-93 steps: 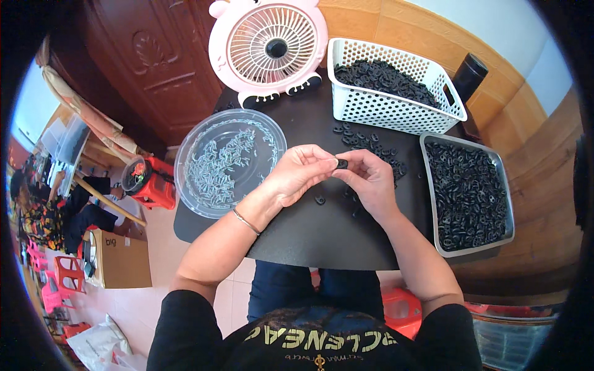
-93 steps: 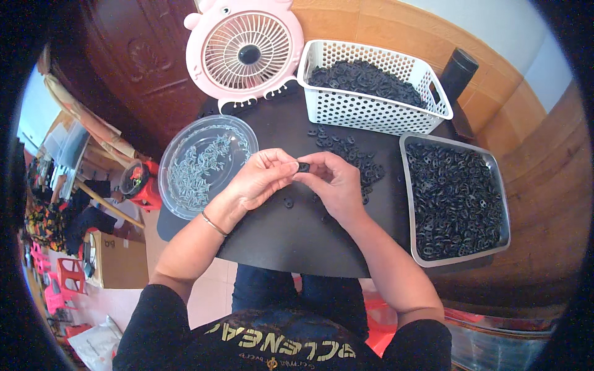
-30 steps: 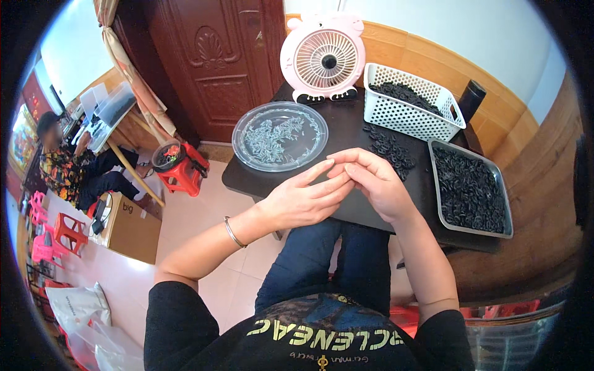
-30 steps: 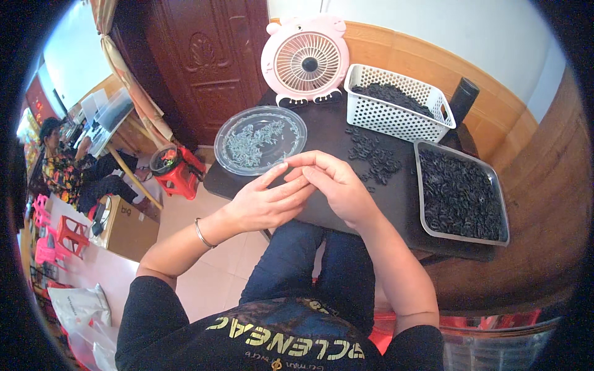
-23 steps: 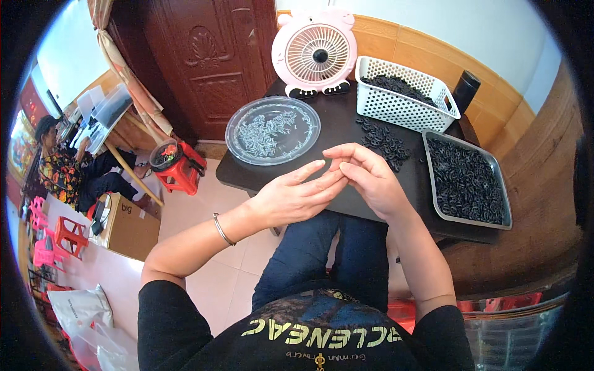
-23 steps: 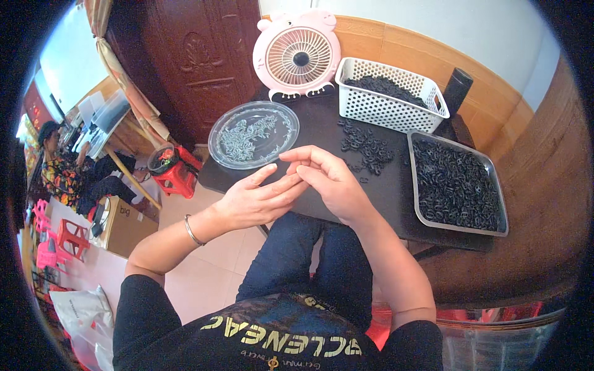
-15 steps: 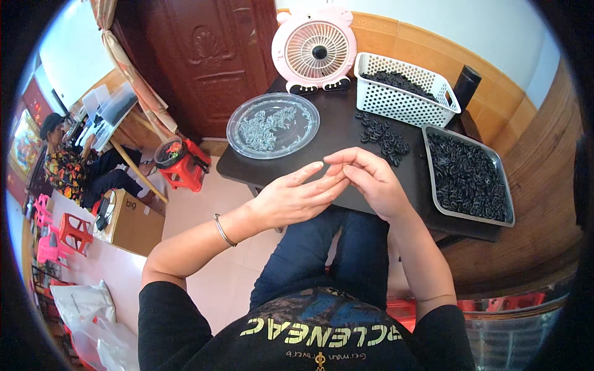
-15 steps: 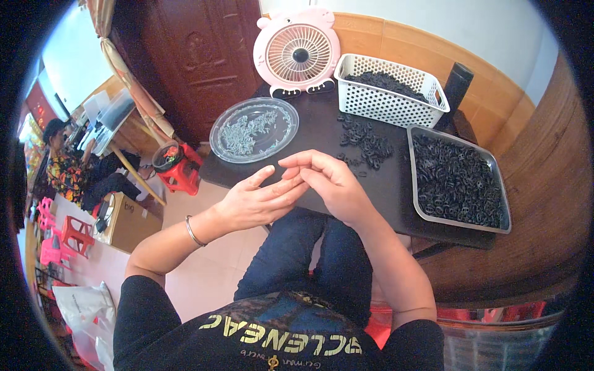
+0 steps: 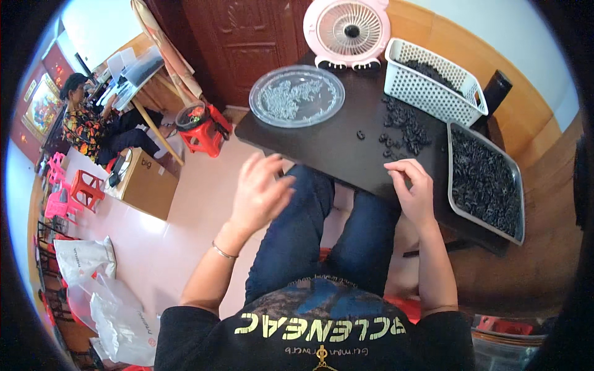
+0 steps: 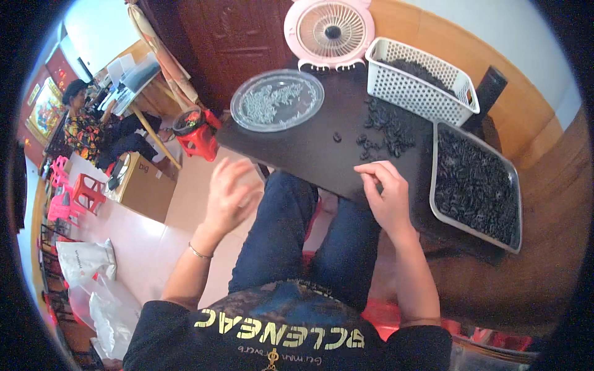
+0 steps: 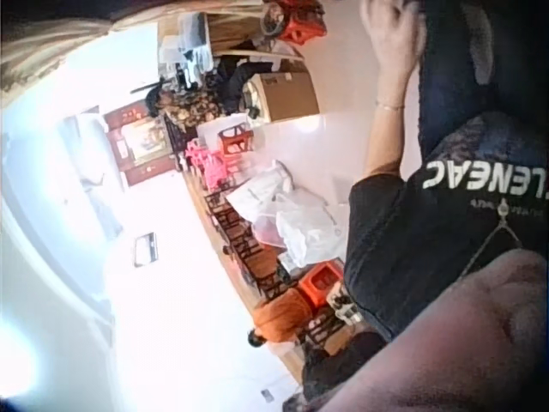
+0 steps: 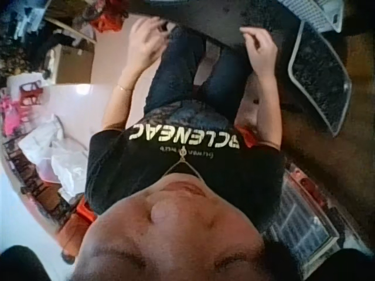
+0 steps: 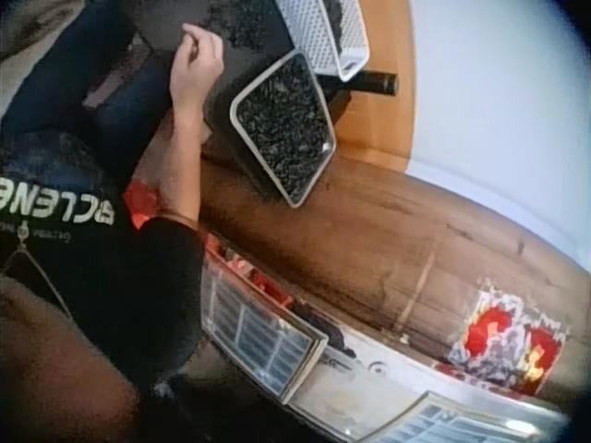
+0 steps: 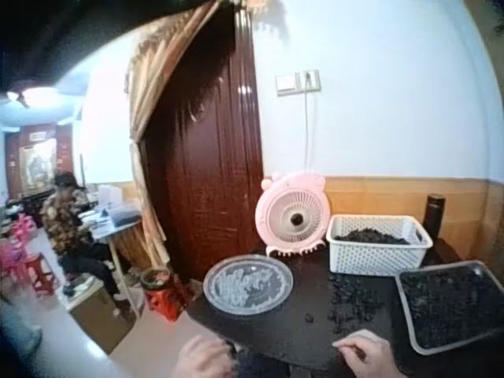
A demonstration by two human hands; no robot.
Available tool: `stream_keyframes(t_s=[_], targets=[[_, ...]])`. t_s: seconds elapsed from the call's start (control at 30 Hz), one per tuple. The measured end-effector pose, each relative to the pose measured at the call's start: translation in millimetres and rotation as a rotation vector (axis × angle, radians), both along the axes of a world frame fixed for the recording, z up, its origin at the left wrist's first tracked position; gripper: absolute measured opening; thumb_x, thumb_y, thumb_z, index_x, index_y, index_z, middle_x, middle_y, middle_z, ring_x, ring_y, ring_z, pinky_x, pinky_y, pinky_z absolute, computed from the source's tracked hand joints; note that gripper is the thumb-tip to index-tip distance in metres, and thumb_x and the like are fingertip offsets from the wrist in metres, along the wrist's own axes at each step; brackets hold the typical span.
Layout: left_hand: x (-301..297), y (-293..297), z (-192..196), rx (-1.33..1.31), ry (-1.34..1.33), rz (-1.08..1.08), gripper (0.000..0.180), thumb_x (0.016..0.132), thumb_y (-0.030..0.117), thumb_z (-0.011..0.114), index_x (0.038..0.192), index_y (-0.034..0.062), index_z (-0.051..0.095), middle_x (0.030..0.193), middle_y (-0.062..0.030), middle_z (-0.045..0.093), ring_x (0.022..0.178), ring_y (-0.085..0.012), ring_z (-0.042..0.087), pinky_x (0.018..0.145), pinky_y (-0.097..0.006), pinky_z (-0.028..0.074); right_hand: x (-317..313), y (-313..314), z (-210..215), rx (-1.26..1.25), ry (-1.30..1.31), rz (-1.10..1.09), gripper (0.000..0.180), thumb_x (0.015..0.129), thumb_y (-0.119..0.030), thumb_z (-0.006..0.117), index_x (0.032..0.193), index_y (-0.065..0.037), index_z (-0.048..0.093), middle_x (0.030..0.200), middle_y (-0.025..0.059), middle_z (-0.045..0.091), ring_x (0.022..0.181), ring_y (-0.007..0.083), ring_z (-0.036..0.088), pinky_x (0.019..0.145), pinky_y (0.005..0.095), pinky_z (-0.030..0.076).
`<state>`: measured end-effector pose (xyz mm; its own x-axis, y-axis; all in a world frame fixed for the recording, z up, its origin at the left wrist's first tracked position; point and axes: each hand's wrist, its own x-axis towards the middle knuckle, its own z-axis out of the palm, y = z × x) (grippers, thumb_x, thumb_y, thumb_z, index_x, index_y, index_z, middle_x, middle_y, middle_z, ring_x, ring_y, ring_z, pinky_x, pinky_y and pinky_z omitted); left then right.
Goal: The person sits at a table and repeatedly picks up small black plastic clips and silver screws. They insert the screws into the clips by hand and place the assembled units into a clear plastic container.
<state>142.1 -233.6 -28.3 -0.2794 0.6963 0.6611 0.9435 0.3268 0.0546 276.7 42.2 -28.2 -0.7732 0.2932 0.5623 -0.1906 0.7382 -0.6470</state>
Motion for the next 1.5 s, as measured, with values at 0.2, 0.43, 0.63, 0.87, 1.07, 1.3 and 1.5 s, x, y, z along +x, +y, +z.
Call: stream_keyframes(t_s=[0.2, 0.43, 0.63, 0.87, 1.07, 1.3, 1.5], targets=[[-1, -61, -51, 0.075, -0.199, 0.319, 0.019, 0.069, 0.005, 0.066, 0.087, 0.0060, 0.062, 0.104, -0.0115, 0.054, 0.102, -0.0298, 0.050, 0.090, -0.041, 0.038, 8, -9, -26, 0.178, 0.060, -0.230, 0.010, 0.077, -0.003, 0.059, 0.086, -0.005, 0.062, 0.083, 0.0078, 0.059, 0.073, 0.0229, 0.059, 0.064, 0.0302, 0.047], [-10, -77, -90, 0.152, -0.417, 0.311, 0.015, 0.073, 0.009, 0.065, 0.087, 0.0058, 0.061, 0.099, -0.0110, 0.055, 0.095, -0.0290, 0.052, 0.081, -0.038, 0.041, -5, -17, -28, 0.416, 0.090, -0.424, 0.008, 0.075, -0.007, 0.061, 0.083, -0.006, 0.061, 0.081, 0.0073, 0.060, 0.076, 0.0239, 0.059, 0.067, 0.0332, 0.048], [-19, -79, -126, 0.150, -0.605, 0.139, 0.014, 0.073, 0.008, 0.065, 0.086, 0.0039, 0.061, 0.092, -0.0124, 0.056, 0.087, -0.0284, 0.056, 0.074, -0.036, 0.046, -8, -26, -25, 0.449, 0.024, -0.477, 0.005, 0.077, -0.008, 0.059, 0.081, -0.005, 0.061, 0.078, 0.0088, 0.059, 0.074, 0.0256, 0.058, 0.066, 0.0341, 0.046], [-31, -96, -161, 0.164, -0.845, 0.134, 0.013, 0.076, 0.008, 0.064, 0.088, 0.0042, 0.061, 0.090, -0.0108, 0.058, 0.072, -0.0208, 0.062, 0.059, -0.030, 0.049, -13, -31, -28, 0.437, -0.042, -0.506, 0.006, 0.079, -0.008, 0.058, 0.082, -0.004, 0.060, 0.075, 0.0103, 0.057, 0.069, 0.0269, 0.057, 0.063, 0.0339, 0.045], [-50, -119, -180, 0.185, -0.939, 0.142, 0.019, 0.076, 0.011, 0.064, 0.093, 0.0044, 0.060, 0.091, -0.0110, 0.057, 0.076, -0.0203, 0.061, 0.062, -0.030, 0.049, -13, -34, -28, 0.456, -0.072, -0.506, 0.008, 0.082, -0.006, 0.054, 0.085, -0.001, 0.060, 0.078, 0.0130, 0.057, 0.070, 0.0284, 0.057, 0.064, 0.0334, 0.045], [-96, -97, -99, 0.298, -0.491, 0.208, 0.060, 0.077, 0.018, 0.062, 0.130, 0.0075, 0.036, 0.129, -0.0204, 0.035, 0.121, -0.0358, 0.034, 0.099, -0.042, 0.030, -14, -34, -27, 0.437, -0.113, -0.484, 0.010, 0.083, -0.006, 0.051, 0.086, 0.000, 0.058, 0.080, 0.0136, 0.056, 0.074, 0.0290, 0.056, 0.067, 0.0344, 0.044], [-149, -34, -43, 0.117, -0.177, 0.228, 0.061, 0.083, 0.035, 0.052, 0.134, 0.0097, 0.031, 0.141, -0.0222, 0.017, 0.130, -0.0385, 0.017, 0.106, -0.047, 0.015, -14, -29, -25, 0.406, -0.102, -0.427, 0.012, 0.082, -0.006, 0.049, 0.089, 0.000, 0.057, 0.083, 0.0144, 0.056, 0.077, 0.0304, 0.056, 0.068, 0.0349, 0.044]])
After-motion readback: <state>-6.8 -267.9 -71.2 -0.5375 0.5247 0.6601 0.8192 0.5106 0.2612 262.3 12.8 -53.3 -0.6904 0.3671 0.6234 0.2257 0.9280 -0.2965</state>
